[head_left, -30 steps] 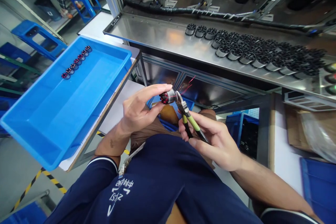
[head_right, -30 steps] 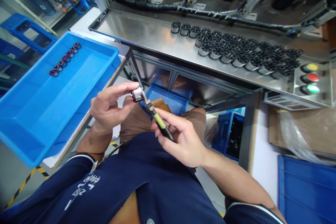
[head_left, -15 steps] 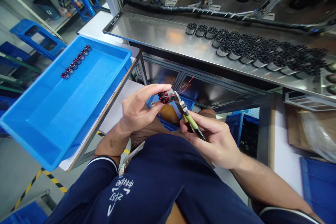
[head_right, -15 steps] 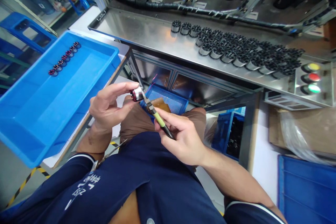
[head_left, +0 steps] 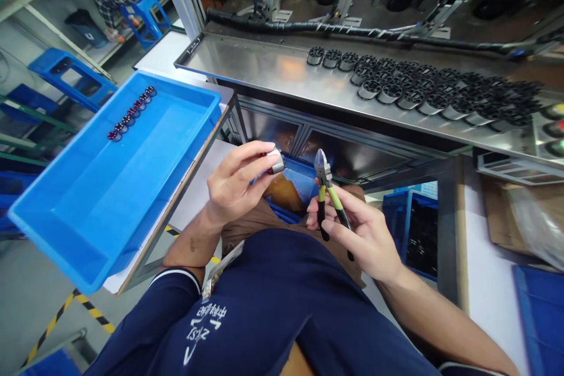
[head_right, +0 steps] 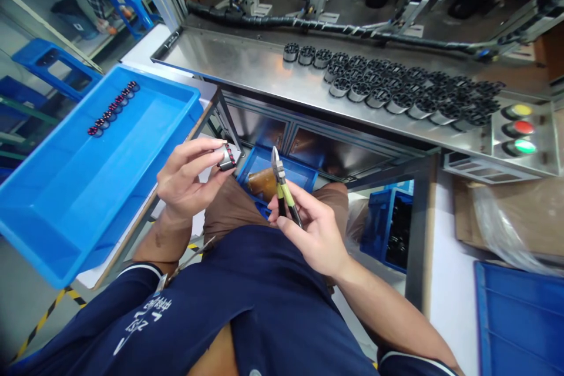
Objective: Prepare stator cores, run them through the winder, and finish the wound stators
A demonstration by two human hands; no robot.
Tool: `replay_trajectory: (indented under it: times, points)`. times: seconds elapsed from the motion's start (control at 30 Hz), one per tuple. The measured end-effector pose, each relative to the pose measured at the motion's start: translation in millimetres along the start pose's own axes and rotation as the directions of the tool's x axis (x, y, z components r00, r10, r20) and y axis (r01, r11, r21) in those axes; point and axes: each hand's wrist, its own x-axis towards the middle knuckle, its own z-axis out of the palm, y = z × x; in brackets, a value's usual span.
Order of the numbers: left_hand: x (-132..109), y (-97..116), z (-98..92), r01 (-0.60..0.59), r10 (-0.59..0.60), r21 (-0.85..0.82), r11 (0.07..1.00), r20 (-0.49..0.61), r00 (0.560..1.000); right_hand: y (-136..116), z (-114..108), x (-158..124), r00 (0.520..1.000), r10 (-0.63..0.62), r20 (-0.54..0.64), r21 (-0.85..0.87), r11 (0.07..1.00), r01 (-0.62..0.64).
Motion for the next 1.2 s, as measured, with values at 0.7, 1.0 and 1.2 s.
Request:
replay_trajectory:
  times: [0.7,1.0,1.2]
  points:
    - [-21,-26,13.5,0.743,-0.668,-0.594,0.306,0.422,0.613,39,-2,-12,0.976,0.216,0.033,0.169,0.961,-0.218]
    - [-24,-27,4.9,0.666,-0.621,-0.695,0.272,0.402,0.673,47,-4,-2,0.985,0.152,0.077,0.129,0.979,-0.161]
    - [-44,-47,-91.6,0.709,-0.834,-0.678,0.192,0.268,0.482,-13,-23,83,0.975,-0.132,0.178,-0.398,0.897,0.194]
